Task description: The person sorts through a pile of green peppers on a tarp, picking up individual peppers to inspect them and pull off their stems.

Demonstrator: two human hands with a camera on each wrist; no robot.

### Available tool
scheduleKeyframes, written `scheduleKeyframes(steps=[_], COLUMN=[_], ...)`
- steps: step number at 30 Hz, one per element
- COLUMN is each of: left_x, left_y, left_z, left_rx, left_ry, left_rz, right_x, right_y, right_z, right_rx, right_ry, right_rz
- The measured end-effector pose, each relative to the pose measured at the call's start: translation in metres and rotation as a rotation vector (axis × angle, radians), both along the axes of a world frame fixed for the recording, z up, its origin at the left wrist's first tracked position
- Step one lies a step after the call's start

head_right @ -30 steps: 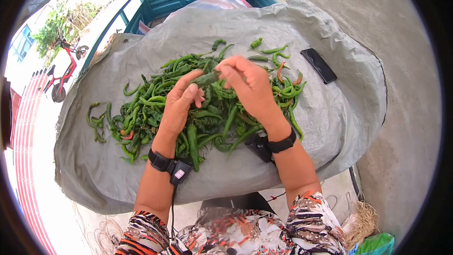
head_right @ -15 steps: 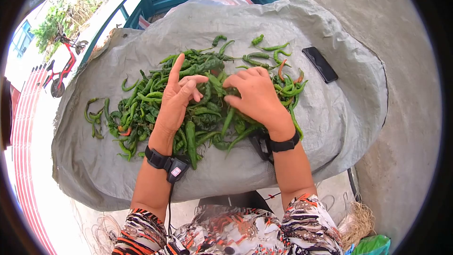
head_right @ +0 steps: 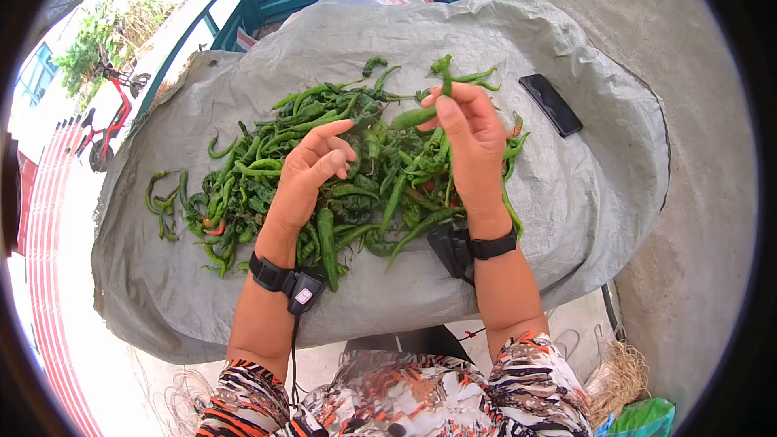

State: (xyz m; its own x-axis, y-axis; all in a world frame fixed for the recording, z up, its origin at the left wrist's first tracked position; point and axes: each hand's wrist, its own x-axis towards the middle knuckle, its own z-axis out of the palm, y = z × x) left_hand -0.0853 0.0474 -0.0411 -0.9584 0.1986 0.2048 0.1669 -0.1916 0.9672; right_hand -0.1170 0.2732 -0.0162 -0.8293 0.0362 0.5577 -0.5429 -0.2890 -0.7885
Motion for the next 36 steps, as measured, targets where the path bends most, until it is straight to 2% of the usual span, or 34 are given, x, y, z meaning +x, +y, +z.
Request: scheduleKeyframes(steps=[6, 15, 18, 21, 24, 27, 31, 34, 36], left_x=[0.001, -0.003, -0.005, -0.005, -0.002, -0.001, -0.002, -0.002, -0.003], left_y=[0.000, -0.002, -0.003, 0.000, 0.005, 0.004, 0.001, 0.000, 0.000], left_z=[0.001, -0.003, -0.007, -0.005, 0.002, 0.002, 0.000, -0.001, -0.001], left_rx=[-0.065, 0.098, 0.115, 0.133, 0.146, 0.103, 0.026, 0.006, 0.005], left_ry=[0.001, -0.003, 0.003, 0.020, 0.011, -0.002, -0.008, 0.000, -0.006], left_rz=[-0.039, 0.007, 0.028, 0.075, 0.103, 0.086, 0.028, 0.020, 0.020], right_x=[0.007, 0.003, -0.001, -0.011, -0.020, -0.014, -0.012, -0.012, -0.015], right_y=[-0.010, 0.000, -0.005, -0.001, 0.009, 0.011, 0.009, 0.007, 0.008], right_z=[-0.001, -0.005, -0.005, -0.011, -0.020, -0.018, -0.023, -0.014, -0.018], right_rx=[0.183, 0.246, 0.276, 0.662, 1.025, 1.164, 1.334, 1.293, 1.218], right_ry=[-0.027, -0.166, -0.118, 0.075, 0.148, 0.165, 0.189, 0.052, 0.079], right_rz=[0.165, 0.138, -0.077, -0.411, -0.486, -0.402, -0.407, -0.310, -0.280])
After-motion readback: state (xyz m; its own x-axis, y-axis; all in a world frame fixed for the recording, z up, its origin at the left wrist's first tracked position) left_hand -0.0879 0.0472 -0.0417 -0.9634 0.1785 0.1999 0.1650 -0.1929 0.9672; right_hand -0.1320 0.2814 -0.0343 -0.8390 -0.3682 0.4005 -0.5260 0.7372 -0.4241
